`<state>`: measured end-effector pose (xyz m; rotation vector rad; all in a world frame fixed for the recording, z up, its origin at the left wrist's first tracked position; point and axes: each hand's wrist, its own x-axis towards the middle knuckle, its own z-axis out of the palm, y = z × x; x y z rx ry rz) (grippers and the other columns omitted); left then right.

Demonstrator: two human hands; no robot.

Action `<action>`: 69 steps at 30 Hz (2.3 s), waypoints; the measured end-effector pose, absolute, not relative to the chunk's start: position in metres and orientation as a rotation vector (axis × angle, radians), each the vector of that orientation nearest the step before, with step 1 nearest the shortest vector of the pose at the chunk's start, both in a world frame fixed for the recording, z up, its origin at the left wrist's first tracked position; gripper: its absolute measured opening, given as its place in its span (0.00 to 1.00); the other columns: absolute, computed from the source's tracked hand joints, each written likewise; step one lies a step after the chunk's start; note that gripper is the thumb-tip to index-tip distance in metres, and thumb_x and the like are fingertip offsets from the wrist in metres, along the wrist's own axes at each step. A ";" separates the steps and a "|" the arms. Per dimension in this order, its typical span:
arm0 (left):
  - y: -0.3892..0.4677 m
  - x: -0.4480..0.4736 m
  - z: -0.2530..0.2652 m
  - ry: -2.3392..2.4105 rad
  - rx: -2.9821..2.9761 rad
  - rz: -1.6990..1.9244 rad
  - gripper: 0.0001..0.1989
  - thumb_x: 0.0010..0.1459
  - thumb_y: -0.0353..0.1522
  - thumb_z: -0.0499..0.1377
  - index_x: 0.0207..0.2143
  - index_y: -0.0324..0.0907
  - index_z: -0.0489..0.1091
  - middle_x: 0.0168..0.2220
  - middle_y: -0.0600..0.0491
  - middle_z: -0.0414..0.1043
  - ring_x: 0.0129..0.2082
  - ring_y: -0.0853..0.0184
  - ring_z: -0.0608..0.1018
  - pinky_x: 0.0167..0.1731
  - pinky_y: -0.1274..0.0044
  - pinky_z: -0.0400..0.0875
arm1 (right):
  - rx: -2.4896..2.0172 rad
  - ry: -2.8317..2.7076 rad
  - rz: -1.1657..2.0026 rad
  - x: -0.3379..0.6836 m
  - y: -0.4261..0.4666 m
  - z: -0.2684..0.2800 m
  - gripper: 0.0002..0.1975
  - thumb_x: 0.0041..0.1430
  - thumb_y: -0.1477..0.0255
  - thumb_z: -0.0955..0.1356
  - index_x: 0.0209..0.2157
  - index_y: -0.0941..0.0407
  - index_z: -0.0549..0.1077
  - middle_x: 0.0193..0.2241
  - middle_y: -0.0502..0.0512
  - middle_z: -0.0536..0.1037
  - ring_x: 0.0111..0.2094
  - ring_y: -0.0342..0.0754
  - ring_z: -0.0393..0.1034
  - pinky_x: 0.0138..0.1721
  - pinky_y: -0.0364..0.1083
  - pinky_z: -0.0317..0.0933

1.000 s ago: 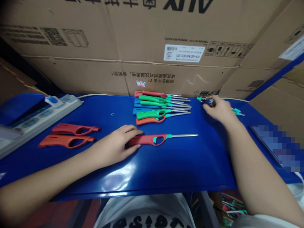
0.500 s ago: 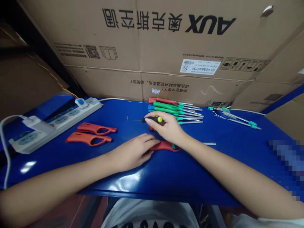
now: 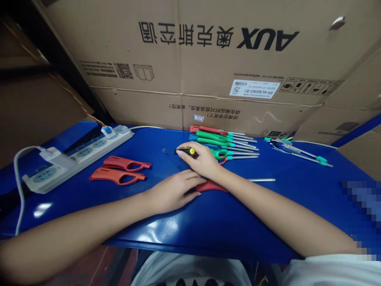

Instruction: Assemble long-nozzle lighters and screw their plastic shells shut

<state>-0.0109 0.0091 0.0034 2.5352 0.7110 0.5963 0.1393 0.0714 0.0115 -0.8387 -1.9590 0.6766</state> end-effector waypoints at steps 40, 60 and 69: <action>0.015 -0.007 0.009 1.054 1.739 1.008 0.06 0.57 0.34 0.67 0.32 0.40 0.82 0.30 0.52 0.83 0.28 0.67 0.81 0.33 0.78 0.76 | -0.928 -1.037 1.170 0.212 0.033 0.031 0.24 0.55 0.49 0.72 0.26 0.56 0.71 0.16 0.43 0.63 0.12 0.37 0.54 0.12 0.40 0.52; -0.016 0.009 0.005 1.013 1.641 0.407 0.15 0.54 0.43 0.67 0.30 0.39 0.83 0.22 0.50 0.79 0.16 0.73 0.70 0.19 0.82 0.63 | -0.850 -1.799 0.661 0.208 -0.003 0.055 0.19 0.69 0.64 0.64 0.60 0.49 0.66 0.46 0.55 0.80 0.37 0.47 0.78 0.39 0.46 0.75; -0.013 0.009 0.008 0.980 1.715 0.537 0.12 0.55 0.40 0.67 0.24 0.42 0.81 0.15 0.56 0.73 0.11 0.77 0.62 0.14 0.83 0.57 | -0.925 -1.839 0.619 0.214 0.001 0.049 0.29 0.56 0.59 0.74 0.58 0.47 0.66 0.49 0.54 0.76 0.26 0.41 0.69 0.27 0.44 0.71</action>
